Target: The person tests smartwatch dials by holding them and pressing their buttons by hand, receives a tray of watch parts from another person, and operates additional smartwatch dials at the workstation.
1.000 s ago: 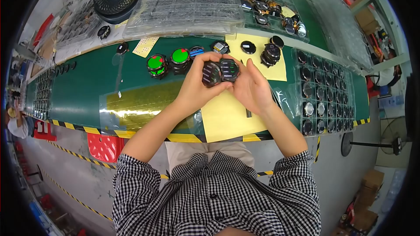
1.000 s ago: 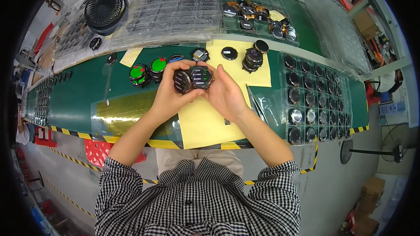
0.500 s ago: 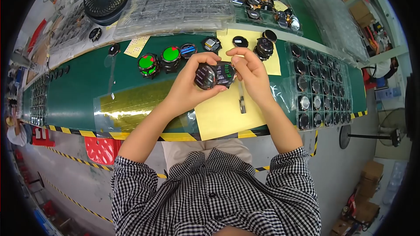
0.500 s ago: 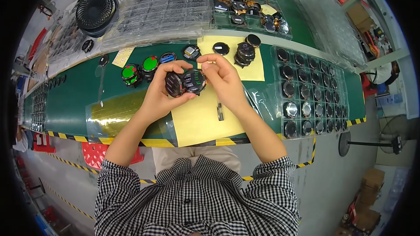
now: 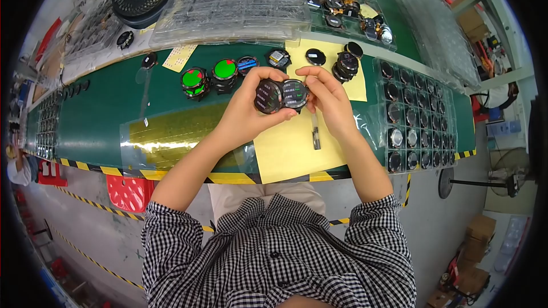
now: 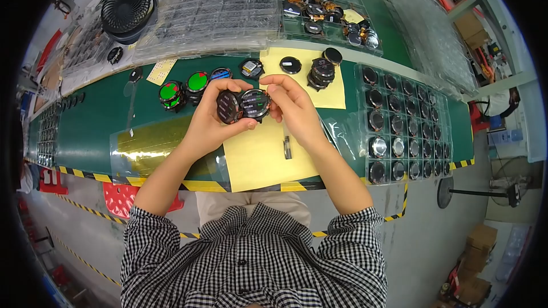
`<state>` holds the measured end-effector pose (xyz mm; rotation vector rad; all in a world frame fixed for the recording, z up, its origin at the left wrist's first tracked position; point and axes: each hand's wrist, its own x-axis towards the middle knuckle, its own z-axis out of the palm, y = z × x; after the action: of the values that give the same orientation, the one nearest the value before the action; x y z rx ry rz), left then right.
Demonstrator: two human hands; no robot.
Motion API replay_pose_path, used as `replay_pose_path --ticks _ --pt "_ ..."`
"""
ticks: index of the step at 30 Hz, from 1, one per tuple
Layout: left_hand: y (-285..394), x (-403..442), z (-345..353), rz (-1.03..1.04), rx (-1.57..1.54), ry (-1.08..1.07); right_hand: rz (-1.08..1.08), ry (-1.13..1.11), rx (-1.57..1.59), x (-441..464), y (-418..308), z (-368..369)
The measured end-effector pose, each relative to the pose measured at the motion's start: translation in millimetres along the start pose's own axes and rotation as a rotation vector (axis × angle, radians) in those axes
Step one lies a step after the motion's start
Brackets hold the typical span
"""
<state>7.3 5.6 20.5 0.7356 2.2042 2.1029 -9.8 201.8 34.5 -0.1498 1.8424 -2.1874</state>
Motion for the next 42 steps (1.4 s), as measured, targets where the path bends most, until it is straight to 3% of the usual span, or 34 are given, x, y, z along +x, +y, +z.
replay_pose_path --ticks 3,9,21,30,33,36,39,42 --pt "0 0 -1 0.016 0.036 0.008 -0.075 -0.005 -0.091 -1 2 2" --pt "-3 -2 6 -0.002 -0.061 0.052 0.032 0.027 -0.038 -4 -6 9" --pt "-1 -1 1 -0.014 0.041 0.016 -0.165 0.011 -0.111 -2 10 2" --pt "-3 -1 3 0.033 0.028 0.079 -0.098 0.019 -0.141 -5 6 2" --pt "-2 -1 1 0.060 0.131 0.093 -0.331 0.101 -0.278 -2 13 6" --pt "3 -1 -1 0.102 0.285 0.109 -0.675 0.147 -0.678 -7 4 11" --pt "-1 -3 6 0.157 0.308 0.147 -0.853 0.082 -0.819 -12 0 27" --pt "0 -5 12 0.130 0.267 0.138 -0.878 0.170 -0.872 -10 6 34"
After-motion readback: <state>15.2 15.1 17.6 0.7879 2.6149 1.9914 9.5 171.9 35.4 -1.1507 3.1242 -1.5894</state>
